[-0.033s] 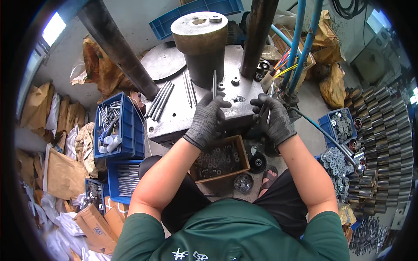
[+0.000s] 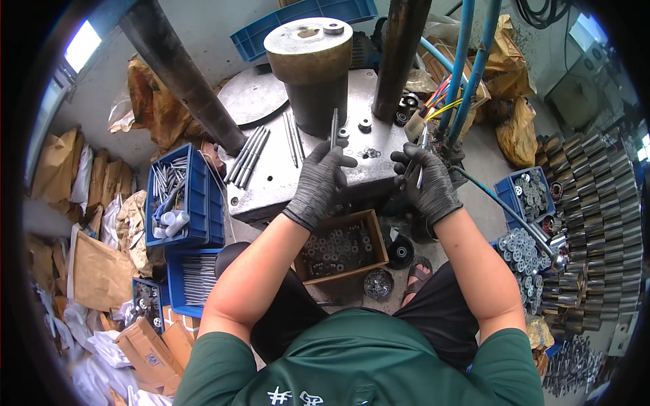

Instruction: The worker is assembling metal components and using a manual industrial press to join them.

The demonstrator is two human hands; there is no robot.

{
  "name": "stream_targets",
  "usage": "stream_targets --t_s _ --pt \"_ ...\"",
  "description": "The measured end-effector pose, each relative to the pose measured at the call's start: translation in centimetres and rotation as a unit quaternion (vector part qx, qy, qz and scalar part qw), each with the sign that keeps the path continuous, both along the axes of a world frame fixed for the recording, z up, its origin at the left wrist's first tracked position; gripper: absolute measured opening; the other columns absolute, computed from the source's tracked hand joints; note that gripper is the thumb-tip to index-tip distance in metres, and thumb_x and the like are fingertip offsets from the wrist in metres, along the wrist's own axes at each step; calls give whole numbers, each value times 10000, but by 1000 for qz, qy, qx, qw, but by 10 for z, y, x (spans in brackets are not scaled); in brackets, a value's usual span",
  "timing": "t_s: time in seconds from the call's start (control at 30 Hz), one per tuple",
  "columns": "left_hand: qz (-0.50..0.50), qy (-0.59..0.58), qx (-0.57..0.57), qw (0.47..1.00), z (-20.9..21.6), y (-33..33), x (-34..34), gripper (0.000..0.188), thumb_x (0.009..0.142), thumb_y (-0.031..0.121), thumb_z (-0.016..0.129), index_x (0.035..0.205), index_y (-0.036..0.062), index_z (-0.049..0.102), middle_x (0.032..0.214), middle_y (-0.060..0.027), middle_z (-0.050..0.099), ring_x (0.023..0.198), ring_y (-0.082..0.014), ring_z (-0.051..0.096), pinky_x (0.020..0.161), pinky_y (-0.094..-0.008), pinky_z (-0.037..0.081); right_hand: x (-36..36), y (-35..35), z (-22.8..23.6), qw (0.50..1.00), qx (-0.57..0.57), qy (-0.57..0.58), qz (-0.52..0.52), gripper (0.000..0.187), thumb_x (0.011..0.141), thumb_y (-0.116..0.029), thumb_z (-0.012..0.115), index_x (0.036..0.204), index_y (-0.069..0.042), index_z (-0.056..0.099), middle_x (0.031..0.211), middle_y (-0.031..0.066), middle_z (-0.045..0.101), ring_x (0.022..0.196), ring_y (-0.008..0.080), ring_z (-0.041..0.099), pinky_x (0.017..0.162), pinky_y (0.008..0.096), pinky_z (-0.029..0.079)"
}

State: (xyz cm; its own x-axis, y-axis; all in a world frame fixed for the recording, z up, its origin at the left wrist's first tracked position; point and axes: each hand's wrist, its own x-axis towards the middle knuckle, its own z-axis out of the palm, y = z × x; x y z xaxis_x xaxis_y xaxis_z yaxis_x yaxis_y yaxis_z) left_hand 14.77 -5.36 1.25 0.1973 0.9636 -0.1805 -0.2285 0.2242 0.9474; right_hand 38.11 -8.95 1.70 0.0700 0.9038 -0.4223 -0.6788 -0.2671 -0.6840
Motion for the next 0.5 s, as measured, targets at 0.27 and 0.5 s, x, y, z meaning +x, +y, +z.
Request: stream_targets --t_s 0.27,0.5 --pt "6 313 231 921 -20 15 -6 318 1005 65 644 1320 32 664 939 -94 745 816 -151 688 769 -297 571 25 -4 8 997 56 -58 12 319 914 -170 723 1217 -121 635 1080 103 753 899 197 681 699 343 541" --pt "-81 276 253 924 -9 -5 4 275 994 265 692 1107 16 726 919 -233 743 851 -348 747 797 -417 577 38 -12 15 998 51 -42 -11 196 935 -179 708 1091 -74 651 1005 104 759 817 195 698 651 319 542"
